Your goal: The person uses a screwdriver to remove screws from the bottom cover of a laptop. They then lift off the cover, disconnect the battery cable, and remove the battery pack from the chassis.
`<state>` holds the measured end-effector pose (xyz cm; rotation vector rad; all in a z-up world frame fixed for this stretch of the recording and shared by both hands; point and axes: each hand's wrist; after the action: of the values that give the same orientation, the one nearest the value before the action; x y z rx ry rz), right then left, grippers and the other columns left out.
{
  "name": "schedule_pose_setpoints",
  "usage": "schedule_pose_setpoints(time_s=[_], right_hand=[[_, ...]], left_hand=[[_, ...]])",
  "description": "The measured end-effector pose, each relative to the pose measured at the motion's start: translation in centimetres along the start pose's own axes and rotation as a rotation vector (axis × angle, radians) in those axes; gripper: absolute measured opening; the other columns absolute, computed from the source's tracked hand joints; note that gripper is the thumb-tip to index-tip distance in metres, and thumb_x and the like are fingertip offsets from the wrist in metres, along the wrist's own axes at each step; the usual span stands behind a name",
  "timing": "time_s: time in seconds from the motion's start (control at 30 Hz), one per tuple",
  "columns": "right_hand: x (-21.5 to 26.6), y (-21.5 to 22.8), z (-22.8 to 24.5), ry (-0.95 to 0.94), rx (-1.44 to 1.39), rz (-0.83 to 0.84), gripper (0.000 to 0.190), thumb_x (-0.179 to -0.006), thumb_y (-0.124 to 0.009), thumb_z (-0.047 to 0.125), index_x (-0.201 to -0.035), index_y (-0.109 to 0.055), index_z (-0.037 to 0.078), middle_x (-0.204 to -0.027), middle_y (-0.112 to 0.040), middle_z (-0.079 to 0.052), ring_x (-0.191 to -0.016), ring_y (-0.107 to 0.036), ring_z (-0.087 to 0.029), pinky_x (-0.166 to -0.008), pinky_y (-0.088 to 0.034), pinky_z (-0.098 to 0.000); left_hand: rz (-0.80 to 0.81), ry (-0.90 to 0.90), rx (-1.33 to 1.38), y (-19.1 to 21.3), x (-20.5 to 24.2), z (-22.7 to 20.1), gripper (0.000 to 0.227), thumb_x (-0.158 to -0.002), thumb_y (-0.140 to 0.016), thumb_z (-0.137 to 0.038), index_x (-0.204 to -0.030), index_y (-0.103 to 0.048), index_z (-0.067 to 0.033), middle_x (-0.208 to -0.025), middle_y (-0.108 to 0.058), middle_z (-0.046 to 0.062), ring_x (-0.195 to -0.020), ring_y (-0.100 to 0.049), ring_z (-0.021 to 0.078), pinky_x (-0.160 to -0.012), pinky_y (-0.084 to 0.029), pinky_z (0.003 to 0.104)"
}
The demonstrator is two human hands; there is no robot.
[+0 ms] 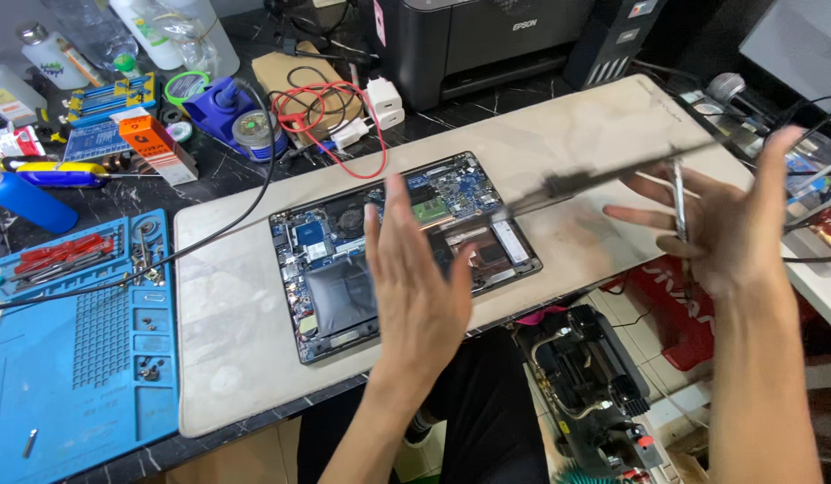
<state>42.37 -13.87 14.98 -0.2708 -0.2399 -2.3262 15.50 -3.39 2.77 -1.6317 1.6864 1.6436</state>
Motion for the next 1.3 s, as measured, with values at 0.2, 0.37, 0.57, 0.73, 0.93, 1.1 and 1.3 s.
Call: schedule_pose_setpoints(time_s=[0.2,0.37,0.57,0.73,0.93,1.1,1.3], right_hand=[[-0.2,6.1,-4.1,0.039,-0.093,0.037,0.179,-0.041,-0.051,0.125,-0.182,-0.035,0.015,-0.159,-0.076,-0.007,-0.115,-0.082,-0.026,-0.037,-0.018,-0.019],[-5.5,15.3,-11.5,0.077,-0.372,0.017,0.058,-0.106,-0.058,0.077,-0.123,-0.061,0.022,-0.103,-0.073,0.001,-0.117,-0.087,-0.035,-0.041,-0.013,-0.0187],[-9.0,16.6,-13.2,0.113,-0.44,-0.101,0.032,-0.109,-0.049,0.048,-0.128,-0.064,0.028,-0.111,-0.075,0.012,-0.077,-0.065,0.001,-0.04,-0.012,-0.016],[-16.0,18.5,-15.5,-0.004,-0.325,-0.331,0.019,-0.121,-0.046,0.043,-0.113,-0.053,0.027,-0.075,-0.035,0.008,-0.099,-0.083,-0.015,-0.043,-0.007,-0.0214],[-22.0,20.2,-18.1,-0.014,-0.141,-0.286,0.014,-0.126,-0.055,0.032,-0.116,-0.051,0.023,-0.076,-0.046,0.006,-0.087,-0.083,-0.014,-0.041,-0.012,-0.0219],[-25.2,27.0,-23.1,0.138,0.351,-0.105,0.074,-0.146,-0.058,0.071,-0.112,-0.066,0.006,-0.137,-0.075,-0.036,-0.126,-0.08,-0.03,-0.046,-0.014,-0.0274],[-19.5,23.0,-20.2,0.219,0.355,-0.136,0.023,-0.148,-0.052,0.039,-0.139,-0.052,0.018,-0.138,-0.076,-0.018,-0.118,-0.079,-0.029,-0.046,-0.024,-0.0219]], left_hand=[[0.024,0.01,0.084,-5.6,-0.4,-3.5,0.111,-0.126,-0.063,-0.058,-0.187,0.014,-0.0065,-0.198,0.019,0.016,-0.189,0.014,0.0343,-0.16,0.012,0.064],[0.18,0.082,0.281,-5.1,-2.8,-6.4,0.114,-0.107,-0.076,-0.034,-0.181,0.0,0.0069,-0.193,-0.002,0.035,-0.186,-0.004,0.0529,-0.155,-0.008,0.073],[0.6,0.091,0.343,-6.3,-3.8,-6.6,0.112,-0.102,-0.076,-0.031,-0.18,-0.005,0.0061,-0.193,-0.006,0.031,-0.182,0.001,0.0462,-0.147,-0.002,0.064],[0.611,0.024,0.349,-3.7,-2.2,-7.2,0.087,-0.111,-0.063,-0.036,-0.177,-0.029,0.0092,-0.187,-0.03,0.031,-0.181,-0.009,0.0456,-0.147,-0.011,0.062],[0.676,0.103,0.626,3.5,-0.3,-6.5,0.075,-0.12,-0.048,-0.041,-0.177,-0.031,0.0037,-0.186,-0.037,0.026,-0.181,-0.015,0.0466,-0.146,-0.012,0.065],[0.514,0.212,0.613,7.2,2.1,-3.4,0.049,-0.109,-0.076,-0.025,-0.154,-0.067,-0.0062,-0.16,-0.072,0.015,-0.164,-0.056,0.0402,-0.136,-0.04,0.058],[0.282,0.259,0.346,10.0,2.5,2.2,0.046,-0.104,-0.083,-0.011,-0.148,-0.074,-0.0075,-0.154,-0.078,0.012,-0.157,-0.064,0.0341,-0.136,-0.045,0.053]])
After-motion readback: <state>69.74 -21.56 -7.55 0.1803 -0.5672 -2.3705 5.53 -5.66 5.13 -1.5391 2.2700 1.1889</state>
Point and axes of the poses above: each hand's wrist, its own x-axis away from the middle knuckle, its own y-axis out of the back of the hand, z = x × y
